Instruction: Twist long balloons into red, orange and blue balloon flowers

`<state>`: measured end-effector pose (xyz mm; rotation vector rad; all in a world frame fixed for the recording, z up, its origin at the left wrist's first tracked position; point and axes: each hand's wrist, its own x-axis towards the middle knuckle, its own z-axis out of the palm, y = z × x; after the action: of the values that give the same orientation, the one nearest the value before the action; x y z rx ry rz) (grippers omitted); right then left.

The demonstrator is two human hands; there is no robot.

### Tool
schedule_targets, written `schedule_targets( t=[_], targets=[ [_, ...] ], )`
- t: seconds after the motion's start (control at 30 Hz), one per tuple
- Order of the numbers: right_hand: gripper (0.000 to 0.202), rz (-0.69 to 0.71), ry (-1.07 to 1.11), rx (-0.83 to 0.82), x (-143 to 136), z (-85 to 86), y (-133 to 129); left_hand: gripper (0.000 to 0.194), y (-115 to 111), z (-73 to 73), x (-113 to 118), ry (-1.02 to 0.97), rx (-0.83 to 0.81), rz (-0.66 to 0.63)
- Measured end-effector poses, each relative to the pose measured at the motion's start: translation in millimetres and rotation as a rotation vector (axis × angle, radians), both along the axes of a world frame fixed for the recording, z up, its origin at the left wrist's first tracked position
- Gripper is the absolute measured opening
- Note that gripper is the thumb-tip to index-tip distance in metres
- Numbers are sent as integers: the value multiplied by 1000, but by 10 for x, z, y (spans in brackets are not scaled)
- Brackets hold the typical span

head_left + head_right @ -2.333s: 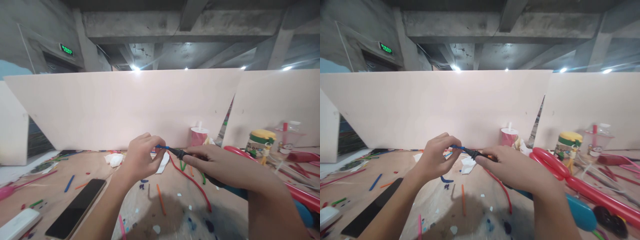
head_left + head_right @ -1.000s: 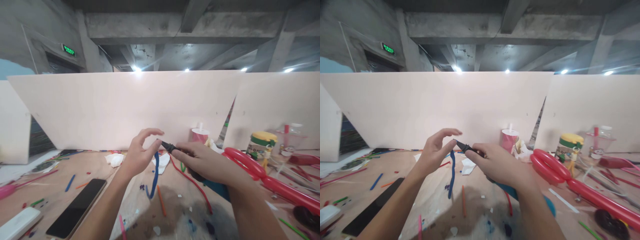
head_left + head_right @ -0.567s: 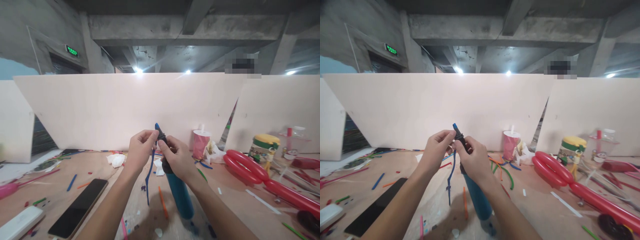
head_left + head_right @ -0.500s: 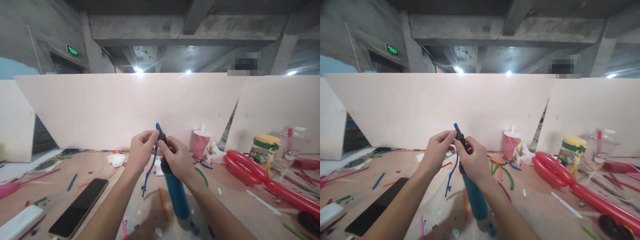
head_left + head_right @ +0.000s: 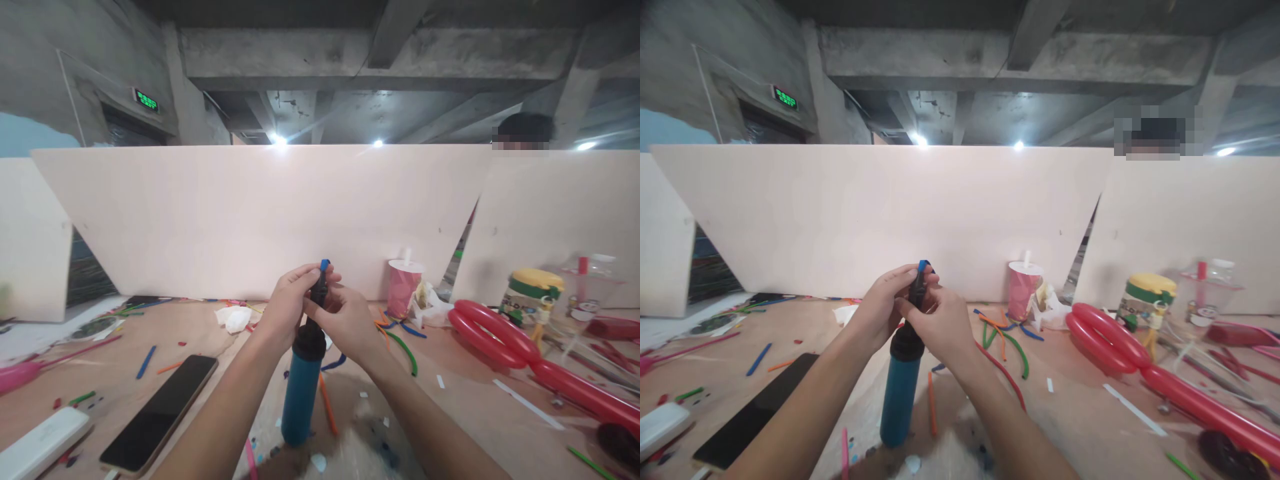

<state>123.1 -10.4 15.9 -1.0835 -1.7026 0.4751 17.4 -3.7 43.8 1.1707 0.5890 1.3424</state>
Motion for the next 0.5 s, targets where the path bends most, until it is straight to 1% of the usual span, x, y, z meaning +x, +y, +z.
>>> schedule_targets(
  t=[0.1, 0.17, 0.2, 0.27, 0.33, 0.4, 0.43, 0.5],
  targets=[
    [33, -15, -55, -21, 23, 13, 0, 24, 8, -6, 17, 4, 6, 31],
    [30, 21, -85, -42, 62, 41, -4, 26, 7, -12, 22, 20, 15, 48],
    [27, 71, -92, -60, 93, 60, -5, 26, 4, -14, 22, 31, 23, 48],
    [26, 230, -79, -143, 185, 103, -1, 28, -3, -22, 17, 59, 44, 6],
    [31, 419, -50, -273, 315, 139, 15, 31, -2, -37, 10, 94, 74, -43],
    [39, 558, -37, -377, 461, 150, 48, 31, 11, -56, 6, 124, 121, -37],
    [43, 591, -34, -408, 529, 142, 72, 31, 20, -65, 7, 132, 147, -14],
    [50, 593, 6, -436, 630, 102, 138, 29, 30, -76, 13, 127, 189, 16]
  ],
)
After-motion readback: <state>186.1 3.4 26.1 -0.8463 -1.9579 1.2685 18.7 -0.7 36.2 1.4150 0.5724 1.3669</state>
